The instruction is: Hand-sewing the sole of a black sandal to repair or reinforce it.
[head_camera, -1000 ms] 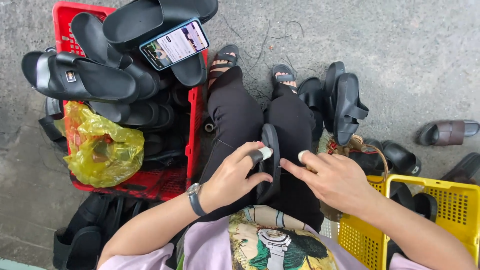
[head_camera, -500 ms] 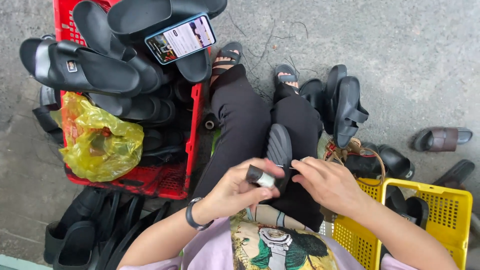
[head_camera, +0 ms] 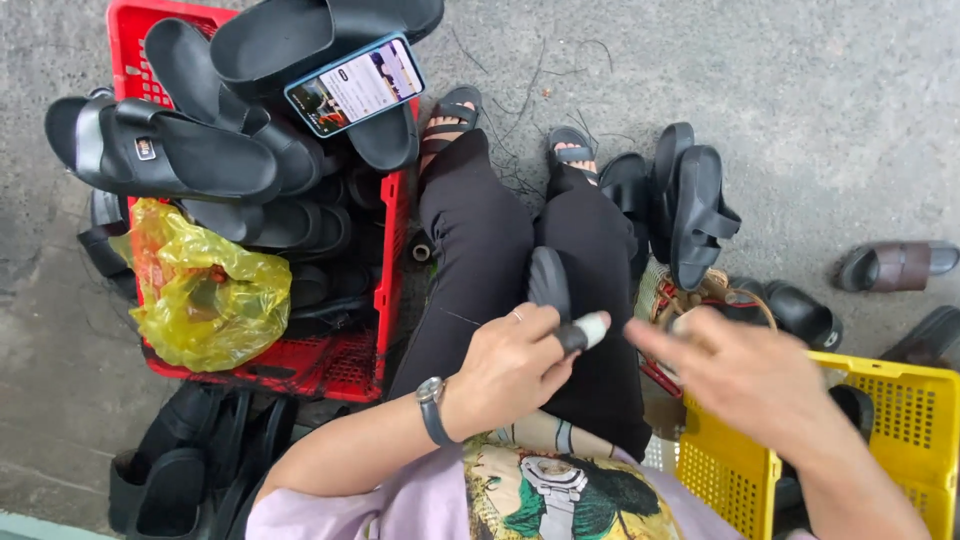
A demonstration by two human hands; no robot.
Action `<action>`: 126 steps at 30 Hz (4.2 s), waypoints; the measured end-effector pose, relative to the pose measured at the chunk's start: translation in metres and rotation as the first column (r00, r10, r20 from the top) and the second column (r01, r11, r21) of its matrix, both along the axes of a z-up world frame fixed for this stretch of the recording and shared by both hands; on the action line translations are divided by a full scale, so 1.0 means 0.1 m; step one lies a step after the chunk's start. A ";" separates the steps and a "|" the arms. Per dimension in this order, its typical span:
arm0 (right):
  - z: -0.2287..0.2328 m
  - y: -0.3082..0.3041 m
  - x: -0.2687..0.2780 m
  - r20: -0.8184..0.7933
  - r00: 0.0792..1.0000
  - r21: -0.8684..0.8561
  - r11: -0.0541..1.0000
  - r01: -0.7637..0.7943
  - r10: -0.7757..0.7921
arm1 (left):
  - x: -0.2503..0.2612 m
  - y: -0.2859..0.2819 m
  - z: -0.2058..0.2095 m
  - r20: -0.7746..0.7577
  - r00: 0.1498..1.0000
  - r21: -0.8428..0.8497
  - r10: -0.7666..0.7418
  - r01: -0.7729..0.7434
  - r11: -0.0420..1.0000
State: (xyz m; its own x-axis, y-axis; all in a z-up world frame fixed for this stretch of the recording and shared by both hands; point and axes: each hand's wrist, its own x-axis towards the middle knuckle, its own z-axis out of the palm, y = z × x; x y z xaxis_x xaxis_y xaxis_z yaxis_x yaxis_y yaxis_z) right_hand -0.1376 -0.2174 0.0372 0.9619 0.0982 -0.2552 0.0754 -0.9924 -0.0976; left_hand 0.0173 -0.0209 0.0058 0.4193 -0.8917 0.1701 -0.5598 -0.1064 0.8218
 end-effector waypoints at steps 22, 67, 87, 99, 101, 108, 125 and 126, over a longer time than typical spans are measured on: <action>-0.36 0.54 -0.09 -0.260 0.837 0.902 0.189 0.389 -0.481 | 0.04 0.17 0.12 -0.165 0.985 0.320 -0.054 0.105 0.942; -0.53 0.52 0.15 0.378 0.926 0.172 0.981 -0.089 0.018 | 0.13 0.07 -0.39 -0.168 0.985 -0.233 -0.027 -0.013 0.972; -0.55 0.55 -0.03 0.413 0.850 0.490 0.867 0.094 -0.326 | -0.03 0.23 -0.23 -0.640 0.755 0.157 0.141 -0.050 0.986; -0.08 0.25 -0.37 -0.296 0.925 0.284 0.903 0.324 -0.239 | -0.17 0.17 -0.14 -0.259 0.966 -0.023 0.021 -0.028 0.999; -0.09 0.43 -0.27 -0.458 0.847 0.528 0.684 0.503 -0.270 | -0.20 0.17 -0.14 -0.215 0.976 -0.014 0.045 -0.049 0.999; -0.26 0.77 0.05 -0.015 0.823 0.816 0.469 0.339 -0.568 | -0.21 0.30 -0.20 -0.160 0.982 -0.033 0.102 -0.109 0.994; -0.57 0.97 -0.16 0.122 0.693 0.866 0.417 0.275 -0.711 | 0.28 0.58 -0.32 -0.263 0.858 0.173 0.442 -0.409 0.896; -0.56 0.98 -0.16 0.147 0.710 0.843 0.463 0.274 -0.689 | 0.44 0.67 -0.43 -0.159 0.852 0.165 0.498 -0.475 0.865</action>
State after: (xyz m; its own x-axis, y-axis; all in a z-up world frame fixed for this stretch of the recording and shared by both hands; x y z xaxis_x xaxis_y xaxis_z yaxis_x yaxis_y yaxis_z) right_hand -0.1533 -0.1199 -0.0189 0.8754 -0.4744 0.0924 -0.1552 -0.4570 -0.8758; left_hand 0.0609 0.0461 -0.0367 0.8180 -0.5732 -0.0480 -0.2460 -0.4241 0.8716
